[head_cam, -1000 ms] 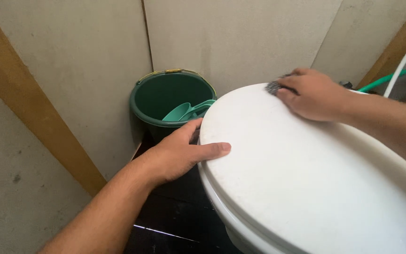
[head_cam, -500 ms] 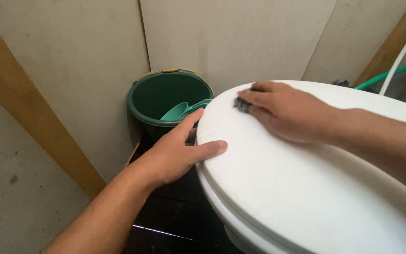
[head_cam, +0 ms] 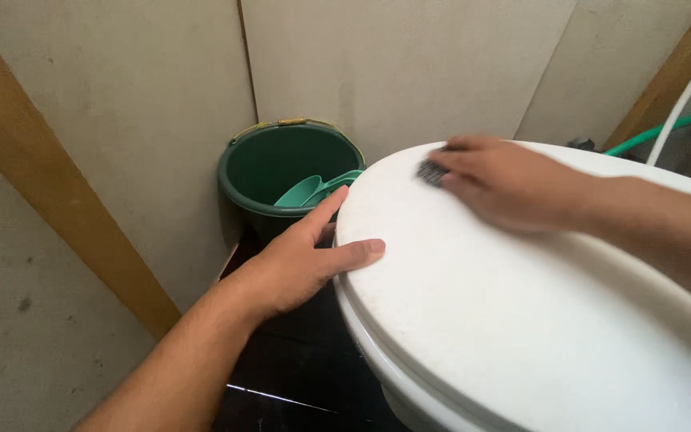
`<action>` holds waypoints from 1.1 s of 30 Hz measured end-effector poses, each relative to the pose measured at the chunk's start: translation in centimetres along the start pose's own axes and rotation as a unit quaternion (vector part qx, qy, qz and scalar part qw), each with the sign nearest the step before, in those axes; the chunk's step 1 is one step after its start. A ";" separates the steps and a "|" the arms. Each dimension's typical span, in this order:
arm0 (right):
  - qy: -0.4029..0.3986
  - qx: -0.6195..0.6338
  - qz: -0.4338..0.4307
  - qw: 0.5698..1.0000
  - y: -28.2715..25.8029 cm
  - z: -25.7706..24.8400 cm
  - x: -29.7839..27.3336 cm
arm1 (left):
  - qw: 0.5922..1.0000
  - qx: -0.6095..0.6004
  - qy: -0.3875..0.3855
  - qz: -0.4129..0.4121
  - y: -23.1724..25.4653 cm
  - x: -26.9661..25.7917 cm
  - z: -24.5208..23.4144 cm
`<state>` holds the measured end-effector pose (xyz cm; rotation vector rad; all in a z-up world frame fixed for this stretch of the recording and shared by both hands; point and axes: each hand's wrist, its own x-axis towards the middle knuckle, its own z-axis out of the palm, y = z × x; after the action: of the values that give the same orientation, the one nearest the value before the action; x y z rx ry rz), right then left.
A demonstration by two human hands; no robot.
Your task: Scrubbing a toilet seat and bowl with a steel wool scrubber.
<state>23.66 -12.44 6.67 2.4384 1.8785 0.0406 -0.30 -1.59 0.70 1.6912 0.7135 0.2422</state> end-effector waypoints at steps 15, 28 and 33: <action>0.019 -0.046 0.123 0.991 9.5 2.2 -0.5 | 0.999 0.006 -0.014 -0.046 -1.6 1.6 -0.5; -0.028 -0.002 -0.046 0.999 -2.8 -0.1 -3.7 | 0.999 -0.001 -0.009 -0.050 -0.5 0.6 -0.1; 0.052 0.039 -0.218 0.974 -2.9 -0.2 -4.7 | 1.000 -0.013 -0.004 -0.005 -0.3 0.1 0.1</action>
<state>19.62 -16.28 6.80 2.0426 2.4599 0.0743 -0.23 -1.63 0.37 1.6627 0.7093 0.2372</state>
